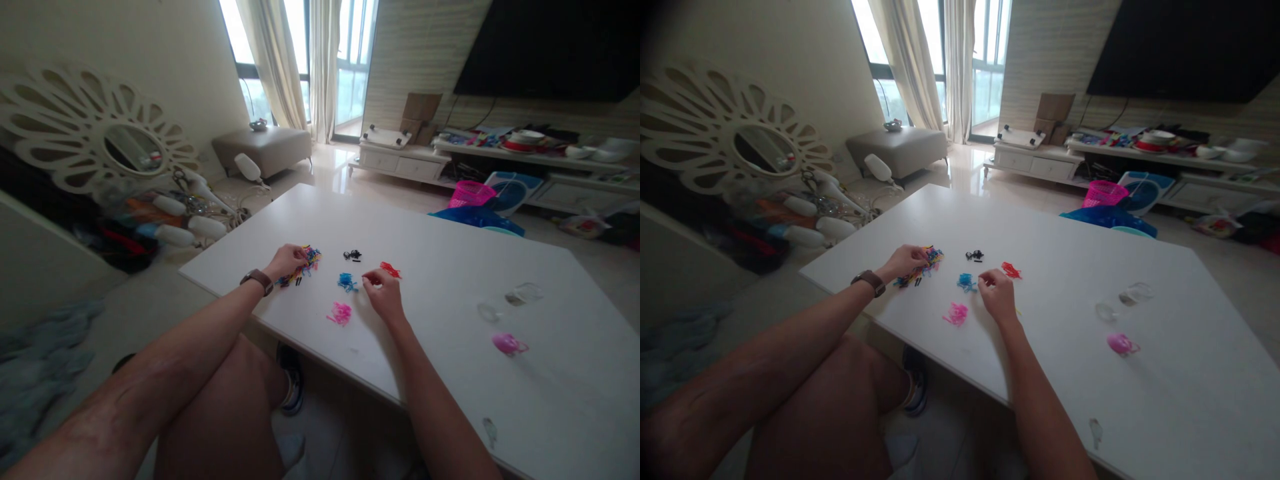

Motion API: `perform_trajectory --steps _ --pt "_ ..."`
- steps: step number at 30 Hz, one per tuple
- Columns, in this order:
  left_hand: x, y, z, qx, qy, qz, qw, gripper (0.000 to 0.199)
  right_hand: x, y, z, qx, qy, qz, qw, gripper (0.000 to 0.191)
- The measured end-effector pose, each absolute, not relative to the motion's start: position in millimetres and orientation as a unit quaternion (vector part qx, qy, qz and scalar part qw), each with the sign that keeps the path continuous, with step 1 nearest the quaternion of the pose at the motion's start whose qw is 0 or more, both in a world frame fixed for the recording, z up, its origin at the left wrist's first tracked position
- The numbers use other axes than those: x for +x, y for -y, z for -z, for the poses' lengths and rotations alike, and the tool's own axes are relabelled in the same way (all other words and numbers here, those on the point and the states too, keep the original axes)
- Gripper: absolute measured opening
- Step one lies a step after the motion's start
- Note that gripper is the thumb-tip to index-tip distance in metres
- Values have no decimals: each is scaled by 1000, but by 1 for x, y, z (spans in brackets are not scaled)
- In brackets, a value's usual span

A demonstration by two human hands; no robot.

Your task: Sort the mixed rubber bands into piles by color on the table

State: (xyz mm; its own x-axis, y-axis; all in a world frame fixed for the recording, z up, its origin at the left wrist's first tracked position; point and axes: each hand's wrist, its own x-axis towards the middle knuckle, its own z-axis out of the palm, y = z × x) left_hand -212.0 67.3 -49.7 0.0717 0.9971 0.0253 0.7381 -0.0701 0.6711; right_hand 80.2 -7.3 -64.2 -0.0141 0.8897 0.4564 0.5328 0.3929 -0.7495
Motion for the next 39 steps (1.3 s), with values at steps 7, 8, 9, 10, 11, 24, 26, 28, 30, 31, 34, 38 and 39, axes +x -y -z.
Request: perform_trajectory --steps 7,8,9,10,11,24,26,28,30,31,34,38,39 --pt "-210 -64 51 695 -657 -206 208 7 81 7 65 -516 684 -187 481 9" --pt "-210 -64 51 692 -660 -207 206 6 81 7 65 -517 683 -186 481 9" --pt "-210 -64 51 688 -663 -209 206 6 82 6 65 -517 682 -186 482 9" --pt "-211 -65 50 683 -667 -211 211 6 82 6 65 -517 682 -186 482 9" --pt "-211 -65 49 677 -670 -212 219 7 82 6 65 -517 682 -187 482 9" --pt "-148 -40 8 797 -432 -285 312 9 77 9 63 -501 654 -267 499 16" --pt "-134 -35 7 819 -392 -274 318 9 76 8 63 -495 630 -316 508 24" --pt "-123 -32 7 829 -372 -265 322 9 76 6 66 -480 613 -360 515 30" --pt "-116 -31 7 835 -361 -261 324 9 76 5 68 -458 601 -397 521 31" --pt "-114 -32 7 837 -357 -259 324 9 76 4 69 -448 594 -412 526 30" --pt "-109 -33 8 838 -355 -257 326 9 75 3 70 -431 575 -428 548 27" --pt "-106 -33 8 831 -354 -261 342 8 76 2 70 -448 576 -396 557 26" --pt "-105 -33 7 828 -355 -264 345 8 76 1 70 -454 577 -386 558 25"
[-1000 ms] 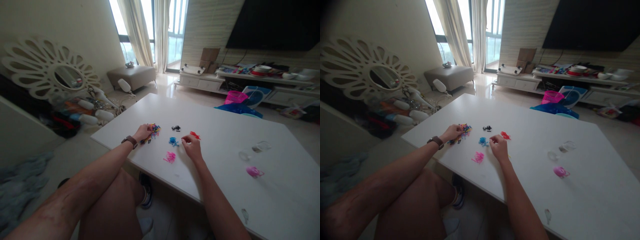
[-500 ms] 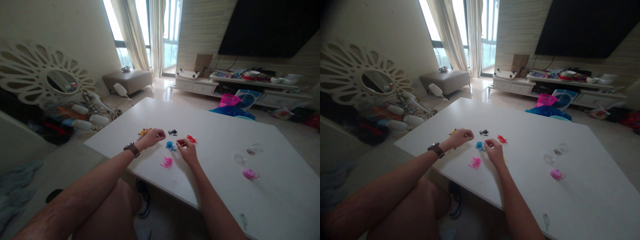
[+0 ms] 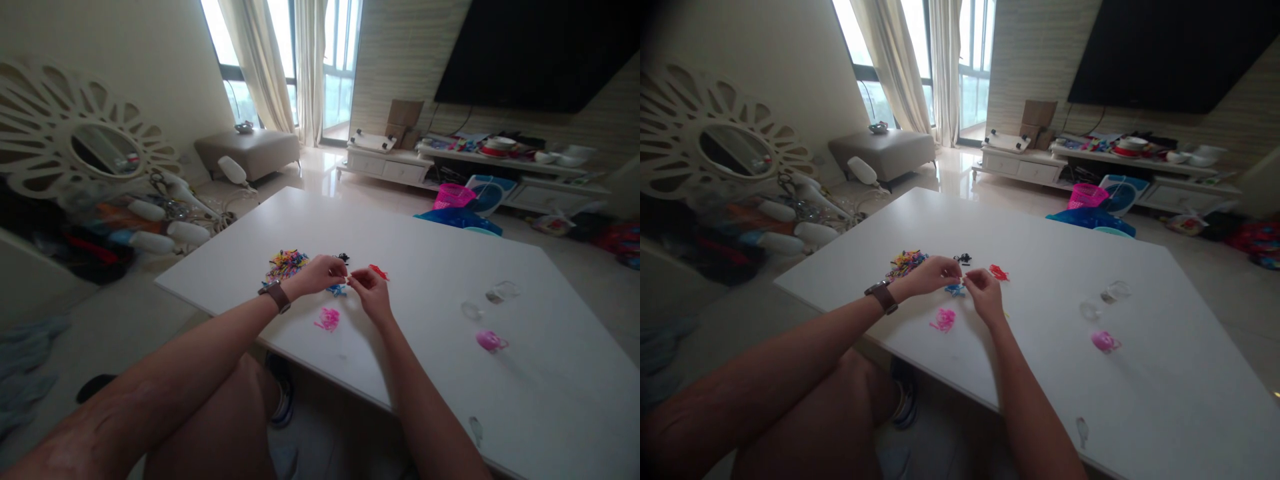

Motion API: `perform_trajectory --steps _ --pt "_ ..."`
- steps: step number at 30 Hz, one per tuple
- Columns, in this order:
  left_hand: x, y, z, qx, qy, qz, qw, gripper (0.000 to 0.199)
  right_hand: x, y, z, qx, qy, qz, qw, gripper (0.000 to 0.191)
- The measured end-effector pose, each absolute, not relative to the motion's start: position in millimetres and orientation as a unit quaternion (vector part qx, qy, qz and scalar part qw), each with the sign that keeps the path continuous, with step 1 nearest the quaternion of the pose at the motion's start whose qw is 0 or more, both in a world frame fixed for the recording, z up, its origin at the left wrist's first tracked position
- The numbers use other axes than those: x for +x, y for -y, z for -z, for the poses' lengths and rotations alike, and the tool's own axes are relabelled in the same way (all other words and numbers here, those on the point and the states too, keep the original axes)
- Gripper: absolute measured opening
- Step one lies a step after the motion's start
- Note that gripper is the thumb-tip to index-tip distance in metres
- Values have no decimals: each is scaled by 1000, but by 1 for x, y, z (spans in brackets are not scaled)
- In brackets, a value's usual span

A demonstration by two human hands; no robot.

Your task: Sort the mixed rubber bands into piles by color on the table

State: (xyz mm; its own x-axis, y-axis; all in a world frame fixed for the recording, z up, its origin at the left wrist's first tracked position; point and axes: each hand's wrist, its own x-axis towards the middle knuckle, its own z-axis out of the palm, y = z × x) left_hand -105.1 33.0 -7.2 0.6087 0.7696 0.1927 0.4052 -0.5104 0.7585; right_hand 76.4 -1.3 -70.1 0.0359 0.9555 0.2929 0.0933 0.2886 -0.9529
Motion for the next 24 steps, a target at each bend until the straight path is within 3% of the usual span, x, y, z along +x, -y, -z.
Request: perform_trajectory --steps 11,16,24 --pt "-98 -33 15 700 -376 -344 500 19 78 3 66 -453 565 -372 580 15" --pt "-99 -36 23 694 -384 -345 501 22 78 2 70 -462 555 -389 572 12" --pt "-99 -37 24 709 -389 -323 491 20 96 3 59 -507 542 -297 600 11"
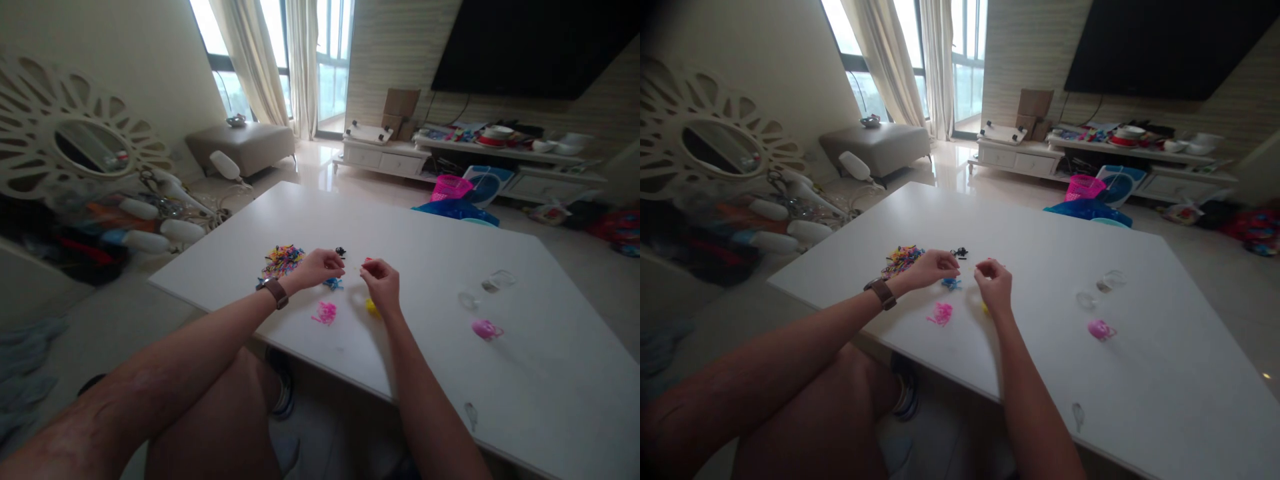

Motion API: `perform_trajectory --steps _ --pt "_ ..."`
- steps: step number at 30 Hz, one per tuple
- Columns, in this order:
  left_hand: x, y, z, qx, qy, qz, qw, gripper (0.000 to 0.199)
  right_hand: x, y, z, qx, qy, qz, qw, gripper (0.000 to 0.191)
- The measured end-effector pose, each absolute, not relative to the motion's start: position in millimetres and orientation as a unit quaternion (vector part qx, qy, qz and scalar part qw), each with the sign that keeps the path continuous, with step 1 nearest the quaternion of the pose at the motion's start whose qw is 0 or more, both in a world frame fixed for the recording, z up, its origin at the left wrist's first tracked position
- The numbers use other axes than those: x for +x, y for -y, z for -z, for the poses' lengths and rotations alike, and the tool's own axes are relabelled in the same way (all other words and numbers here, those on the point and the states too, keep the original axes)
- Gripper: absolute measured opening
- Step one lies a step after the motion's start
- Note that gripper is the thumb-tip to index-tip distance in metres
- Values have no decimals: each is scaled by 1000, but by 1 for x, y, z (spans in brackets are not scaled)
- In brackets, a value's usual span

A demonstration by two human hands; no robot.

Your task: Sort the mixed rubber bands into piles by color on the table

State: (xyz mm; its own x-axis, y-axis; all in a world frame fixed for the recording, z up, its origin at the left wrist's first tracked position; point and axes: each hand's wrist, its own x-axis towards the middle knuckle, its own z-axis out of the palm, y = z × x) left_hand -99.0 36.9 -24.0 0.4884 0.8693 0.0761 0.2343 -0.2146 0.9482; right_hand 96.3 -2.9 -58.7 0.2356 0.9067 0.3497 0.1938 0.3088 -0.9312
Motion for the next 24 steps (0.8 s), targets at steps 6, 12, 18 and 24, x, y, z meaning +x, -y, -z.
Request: perform_trajectory --steps 6,12,18,24 --pt "-107 -50 28 724 -401 -312 467 21 134 1 59 -564 498 -259 606 14" --pt "-113 -59 37 752 -417 -268 435 26 154 33 75 -599 563 -205 532 9" --pt "-118 -66 43 746 -406 -282 447 30 161 60 88 -616 602 -197 468 12" --pt "-120 -69 42 721 -406 -287 483 26 158 65 89 -616 612 -190 457 11"
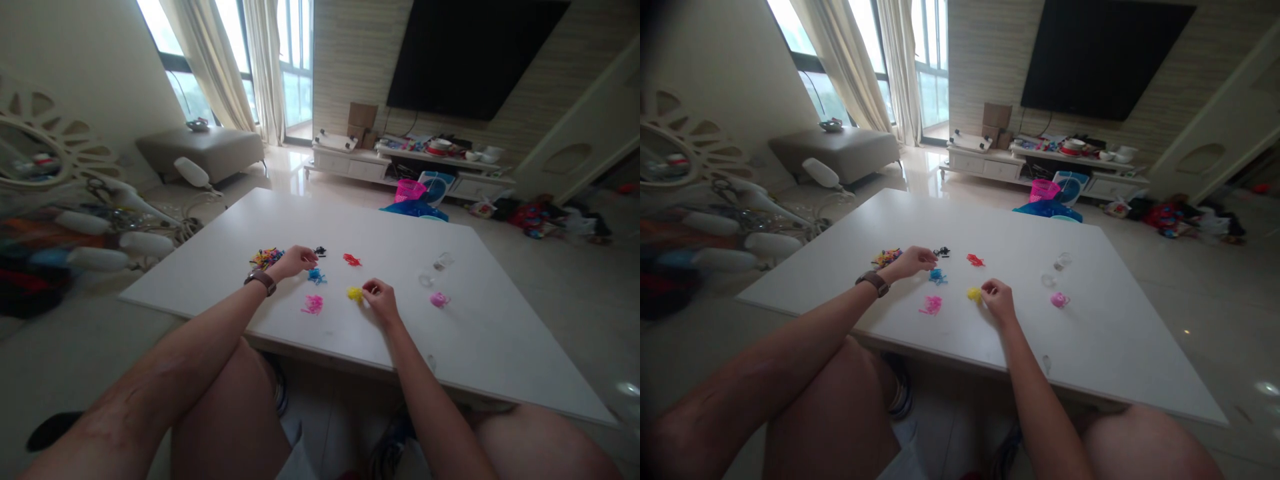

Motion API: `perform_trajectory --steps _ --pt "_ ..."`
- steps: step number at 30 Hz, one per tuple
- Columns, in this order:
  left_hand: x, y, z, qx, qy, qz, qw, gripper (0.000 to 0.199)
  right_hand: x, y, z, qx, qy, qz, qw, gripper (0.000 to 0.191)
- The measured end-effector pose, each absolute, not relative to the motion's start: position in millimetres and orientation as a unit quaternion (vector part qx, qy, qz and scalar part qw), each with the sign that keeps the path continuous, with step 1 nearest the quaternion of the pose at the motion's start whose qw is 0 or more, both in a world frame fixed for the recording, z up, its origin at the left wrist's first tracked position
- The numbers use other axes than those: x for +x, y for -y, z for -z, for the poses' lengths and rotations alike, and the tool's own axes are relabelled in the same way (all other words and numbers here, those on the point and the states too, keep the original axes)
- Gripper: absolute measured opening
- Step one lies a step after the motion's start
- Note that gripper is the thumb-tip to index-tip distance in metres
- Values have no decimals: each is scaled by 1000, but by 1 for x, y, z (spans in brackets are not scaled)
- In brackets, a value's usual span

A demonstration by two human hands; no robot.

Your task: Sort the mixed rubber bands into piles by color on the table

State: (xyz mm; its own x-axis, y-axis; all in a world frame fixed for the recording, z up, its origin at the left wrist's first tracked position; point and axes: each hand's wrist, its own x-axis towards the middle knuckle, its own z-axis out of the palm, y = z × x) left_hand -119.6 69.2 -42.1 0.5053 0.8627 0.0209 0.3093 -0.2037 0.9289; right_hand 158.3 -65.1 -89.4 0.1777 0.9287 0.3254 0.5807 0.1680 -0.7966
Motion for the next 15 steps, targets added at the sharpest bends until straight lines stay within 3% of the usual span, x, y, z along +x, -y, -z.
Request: perform_trajectory --steps 10,15 --pt "-117 -77 37 723 -404 -279 487 28 161 65 92 -608 609 -206 466 12" --pt "-117 -64 33 758 -336 -173 531 40 162 62 94 -596 634 -205 449 13"
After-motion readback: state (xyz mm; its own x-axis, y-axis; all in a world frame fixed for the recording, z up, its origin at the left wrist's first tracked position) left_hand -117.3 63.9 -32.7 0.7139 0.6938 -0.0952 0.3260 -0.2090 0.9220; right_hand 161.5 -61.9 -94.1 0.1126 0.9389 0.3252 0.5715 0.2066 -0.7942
